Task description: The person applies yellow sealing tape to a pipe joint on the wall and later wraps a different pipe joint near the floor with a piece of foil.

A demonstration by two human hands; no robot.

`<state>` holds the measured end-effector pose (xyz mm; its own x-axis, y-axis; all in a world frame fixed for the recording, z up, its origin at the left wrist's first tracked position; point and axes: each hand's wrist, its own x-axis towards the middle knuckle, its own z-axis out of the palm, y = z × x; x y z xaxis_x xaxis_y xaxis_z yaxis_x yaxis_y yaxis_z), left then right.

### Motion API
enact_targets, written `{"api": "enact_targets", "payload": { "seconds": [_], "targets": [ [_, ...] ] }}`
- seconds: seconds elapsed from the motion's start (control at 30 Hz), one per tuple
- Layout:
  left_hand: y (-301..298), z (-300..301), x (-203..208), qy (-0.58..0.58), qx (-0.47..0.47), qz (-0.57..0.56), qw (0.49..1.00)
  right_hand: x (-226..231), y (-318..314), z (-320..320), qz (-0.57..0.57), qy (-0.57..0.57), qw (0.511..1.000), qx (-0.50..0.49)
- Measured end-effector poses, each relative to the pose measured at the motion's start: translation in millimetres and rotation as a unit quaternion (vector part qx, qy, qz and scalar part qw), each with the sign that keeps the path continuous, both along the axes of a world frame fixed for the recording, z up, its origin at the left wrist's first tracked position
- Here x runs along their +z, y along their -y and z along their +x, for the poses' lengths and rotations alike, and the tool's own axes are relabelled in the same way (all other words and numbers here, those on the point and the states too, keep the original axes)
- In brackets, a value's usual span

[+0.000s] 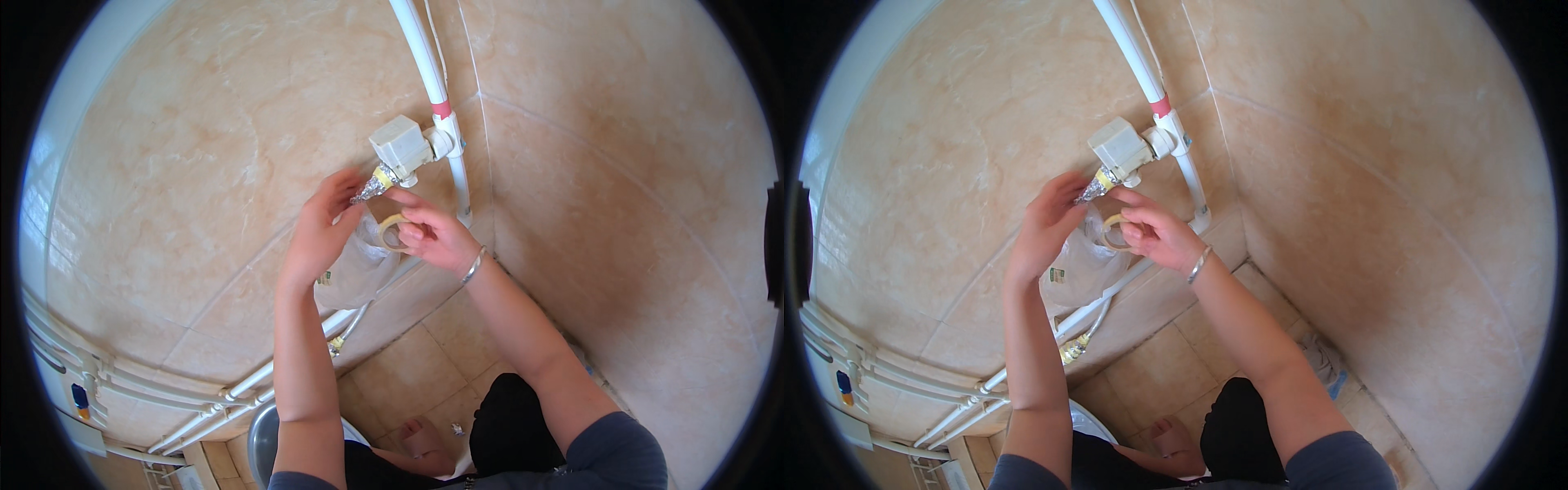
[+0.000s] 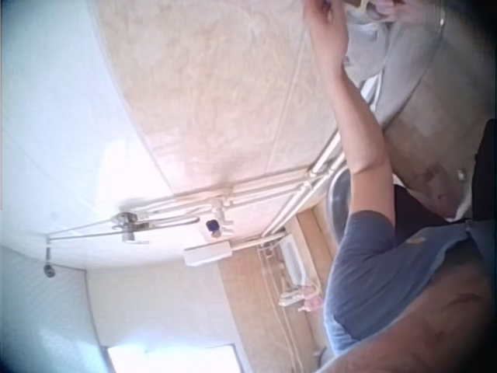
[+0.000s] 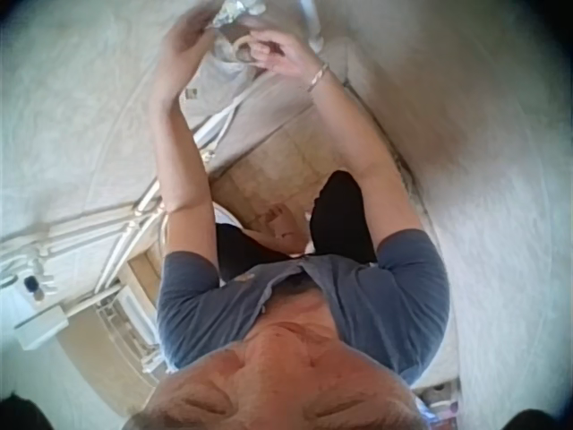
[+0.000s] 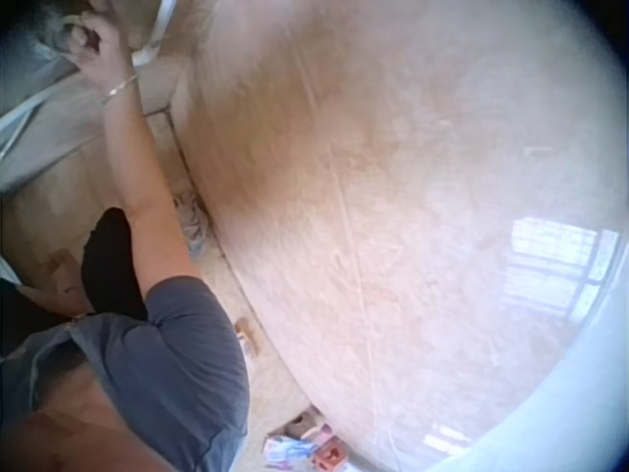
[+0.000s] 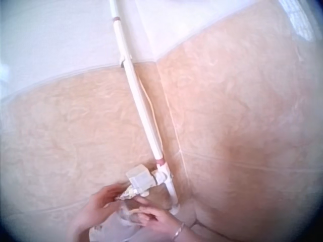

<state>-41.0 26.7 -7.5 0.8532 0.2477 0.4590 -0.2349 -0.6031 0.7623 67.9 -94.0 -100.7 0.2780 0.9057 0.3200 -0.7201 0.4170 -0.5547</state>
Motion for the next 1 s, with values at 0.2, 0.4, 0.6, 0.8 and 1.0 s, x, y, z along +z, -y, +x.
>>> {"api": "enact_targets", "payload": {
  "seconds": [0.2, 0.4, 0.6, 0.8, 1.0],
  "targets": [
    [26.7, -35.9, -20.0, 0.035, 0.076, 0.011, 0.996, 13.1, 38.4, -13.4, -0.018, 0.19, 0.978, -0.081],
    [55.4, -50.2, -36.2, 0.035, 0.0, -0.078, 0.996, 40.2, 64.2, -33.7, -0.036, 0.352, 0.925, -0.139],
    [68.9, -61.0, -42.5, 0.111, 0.043, -0.026, 0.993, 53.0, 70.6, -49.3, -0.056, 0.427, 0.886, -0.169],
    [62.2, -69.5, -41.3, 0.049, -0.041, -0.137, 0.989, 58.8, 76.0, -56.1, -0.082, 0.541, 0.812, -0.2],
    [57.6, -75.0, -44.9, -0.024, -0.145, -0.236, 0.961, 61.5, 77.5, -61.1, -0.086, 0.573, 0.789, -0.204]
  ]
}}
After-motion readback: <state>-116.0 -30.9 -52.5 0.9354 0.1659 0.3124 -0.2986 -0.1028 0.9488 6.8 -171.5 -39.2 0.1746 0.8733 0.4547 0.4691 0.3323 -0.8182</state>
